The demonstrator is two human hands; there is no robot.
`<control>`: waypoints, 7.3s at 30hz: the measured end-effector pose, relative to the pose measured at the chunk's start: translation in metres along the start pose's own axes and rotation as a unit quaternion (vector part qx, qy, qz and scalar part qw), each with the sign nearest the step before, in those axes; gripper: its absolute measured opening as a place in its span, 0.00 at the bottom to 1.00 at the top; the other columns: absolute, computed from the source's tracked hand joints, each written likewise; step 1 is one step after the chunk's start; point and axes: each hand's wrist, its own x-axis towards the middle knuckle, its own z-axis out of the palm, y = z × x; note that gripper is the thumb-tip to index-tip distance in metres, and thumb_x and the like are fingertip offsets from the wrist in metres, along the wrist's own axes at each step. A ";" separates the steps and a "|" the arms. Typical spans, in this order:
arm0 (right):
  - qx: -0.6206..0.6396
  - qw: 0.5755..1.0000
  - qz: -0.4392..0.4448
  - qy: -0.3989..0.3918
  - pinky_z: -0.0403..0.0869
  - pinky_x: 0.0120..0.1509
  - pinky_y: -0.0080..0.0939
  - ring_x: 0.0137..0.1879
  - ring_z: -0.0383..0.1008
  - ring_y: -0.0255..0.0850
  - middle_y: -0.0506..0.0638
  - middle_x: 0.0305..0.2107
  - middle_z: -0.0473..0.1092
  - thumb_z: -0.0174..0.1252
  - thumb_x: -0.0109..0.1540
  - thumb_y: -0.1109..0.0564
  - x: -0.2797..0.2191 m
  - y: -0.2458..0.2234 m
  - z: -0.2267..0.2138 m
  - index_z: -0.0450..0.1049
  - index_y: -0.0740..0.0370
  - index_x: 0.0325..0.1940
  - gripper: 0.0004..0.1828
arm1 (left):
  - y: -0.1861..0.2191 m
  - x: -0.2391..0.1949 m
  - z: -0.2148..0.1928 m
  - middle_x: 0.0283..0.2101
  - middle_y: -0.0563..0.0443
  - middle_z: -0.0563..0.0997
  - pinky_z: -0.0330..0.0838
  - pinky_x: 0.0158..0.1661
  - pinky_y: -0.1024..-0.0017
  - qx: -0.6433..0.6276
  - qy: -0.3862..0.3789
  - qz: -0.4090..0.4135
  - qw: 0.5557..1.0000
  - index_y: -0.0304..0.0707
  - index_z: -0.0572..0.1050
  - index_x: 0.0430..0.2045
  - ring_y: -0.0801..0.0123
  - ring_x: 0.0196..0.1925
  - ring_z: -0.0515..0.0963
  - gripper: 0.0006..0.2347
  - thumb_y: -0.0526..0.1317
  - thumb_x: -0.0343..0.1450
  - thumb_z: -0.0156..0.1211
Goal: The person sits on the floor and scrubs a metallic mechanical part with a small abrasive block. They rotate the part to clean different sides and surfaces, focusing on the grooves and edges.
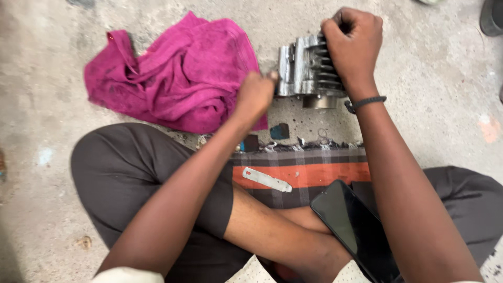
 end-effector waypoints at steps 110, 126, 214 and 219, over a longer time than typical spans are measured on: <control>-0.060 0.994 0.087 -0.021 0.62 0.28 0.41 0.19 0.65 0.35 0.47 0.13 0.68 0.57 0.57 0.51 0.008 -0.021 0.001 0.79 0.59 0.23 0.13 | -0.002 0.022 -0.002 0.14 0.61 0.65 0.51 0.18 0.71 -0.270 -0.092 -0.115 0.951 0.48 0.67 0.17 0.76 0.14 0.59 0.15 0.44 0.76 0.42; -0.067 0.992 0.098 -0.041 0.59 0.26 0.42 0.18 0.61 0.34 0.45 0.11 0.67 0.55 0.58 0.51 0.009 -0.014 0.006 0.79 0.57 0.22 0.14 | 0.009 0.032 -0.010 0.18 0.59 0.69 0.53 0.21 0.69 -0.200 -0.040 -0.116 0.972 0.44 0.72 0.22 0.72 0.17 0.62 0.13 0.45 0.77 0.50; -0.044 0.998 0.045 -0.016 0.63 0.30 0.38 0.22 0.65 0.33 0.47 0.16 0.69 0.58 0.61 0.54 0.001 -0.003 0.004 0.77 0.63 0.24 0.14 | 0.056 0.011 -0.022 0.31 0.44 0.83 0.80 0.31 0.70 0.023 0.126 0.237 0.963 0.30 0.74 0.38 0.70 0.30 0.84 0.10 0.31 0.67 0.66; -0.038 0.997 0.060 -0.018 0.63 0.31 0.39 0.22 0.65 0.33 0.47 0.16 0.70 0.57 0.61 0.55 0.003 0.002 0.006 0.78 0.63 0.23 0.14 | 0.045 0.024 -0.025 0.28 0.49 0.84 0.77 0.28 0.74 -0.017 0.096 0.216 0.971 0.32 0.77 0.24 0.75 0.26 0.81 0.03 0.29 0.64 0.67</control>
